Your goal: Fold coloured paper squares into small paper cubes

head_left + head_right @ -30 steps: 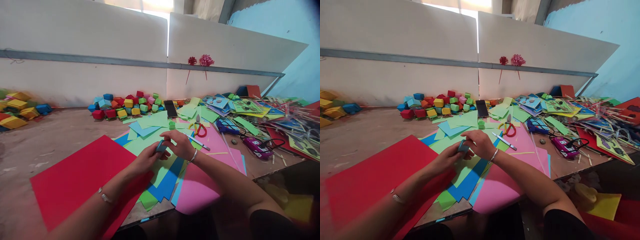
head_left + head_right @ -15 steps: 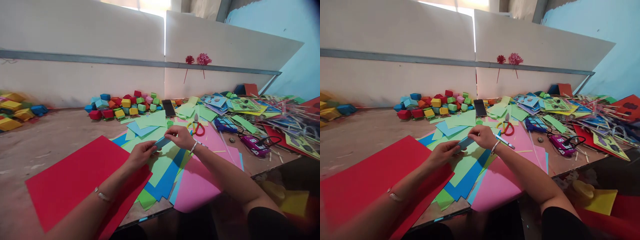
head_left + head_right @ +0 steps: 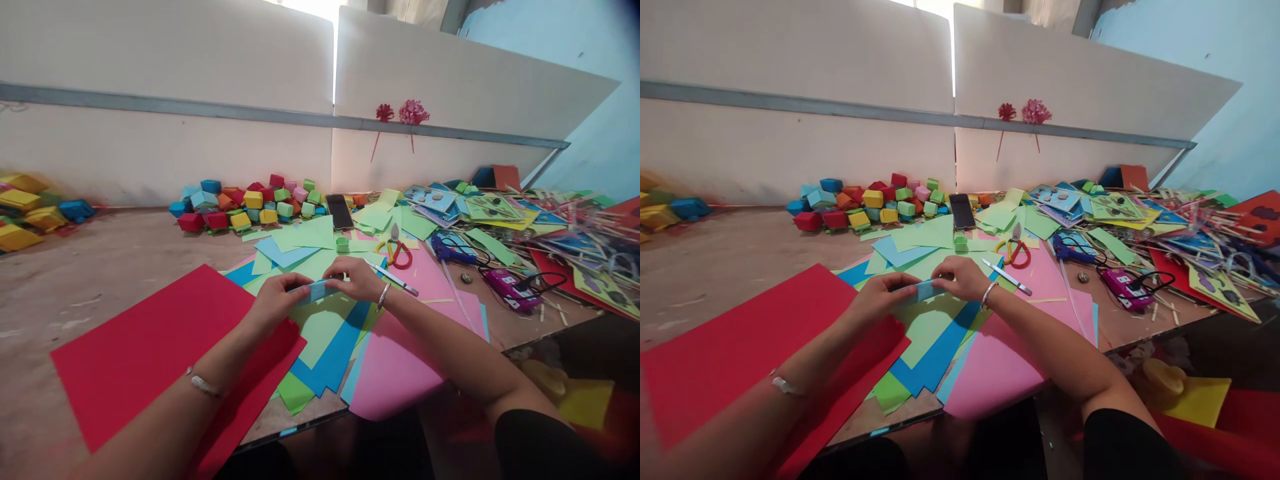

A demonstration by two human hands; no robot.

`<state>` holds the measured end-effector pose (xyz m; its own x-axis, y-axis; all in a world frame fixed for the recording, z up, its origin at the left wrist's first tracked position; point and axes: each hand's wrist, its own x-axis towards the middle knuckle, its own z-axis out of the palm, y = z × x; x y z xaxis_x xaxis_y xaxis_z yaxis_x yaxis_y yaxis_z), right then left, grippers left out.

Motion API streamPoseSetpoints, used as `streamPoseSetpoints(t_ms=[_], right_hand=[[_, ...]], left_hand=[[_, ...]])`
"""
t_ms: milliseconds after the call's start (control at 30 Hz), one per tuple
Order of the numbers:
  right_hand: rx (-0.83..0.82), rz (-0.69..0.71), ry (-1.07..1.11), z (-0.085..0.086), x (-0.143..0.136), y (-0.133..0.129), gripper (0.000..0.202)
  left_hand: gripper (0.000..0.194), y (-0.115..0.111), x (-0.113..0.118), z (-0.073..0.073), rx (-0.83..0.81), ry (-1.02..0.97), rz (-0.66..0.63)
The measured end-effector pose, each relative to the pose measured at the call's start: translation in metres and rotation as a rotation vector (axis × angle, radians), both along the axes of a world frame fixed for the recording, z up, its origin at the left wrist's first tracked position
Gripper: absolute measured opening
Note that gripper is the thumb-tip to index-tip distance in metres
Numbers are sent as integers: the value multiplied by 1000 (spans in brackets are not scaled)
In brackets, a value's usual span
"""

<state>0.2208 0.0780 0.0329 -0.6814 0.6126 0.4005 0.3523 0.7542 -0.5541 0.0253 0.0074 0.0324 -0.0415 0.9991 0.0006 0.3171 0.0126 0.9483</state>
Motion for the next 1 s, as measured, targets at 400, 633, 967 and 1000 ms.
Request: streamPoseSetpoints(t_ms=[400,633,967,1000], right_hand=[[-128,72,-88,4,1,1,3],[-266,-8,-161,1,2,3,7],[-13,-189,-327,-15,-6,6,3],[0,-213,-343,-17,-6,5,3]], left_hand=[[30,1,-1,0,-121,-36,-69],[24,5,-4,-10,5,181,-68],[18,9,-2,-29,234,545,6],[18,9,-1,-29,278,600,15]])
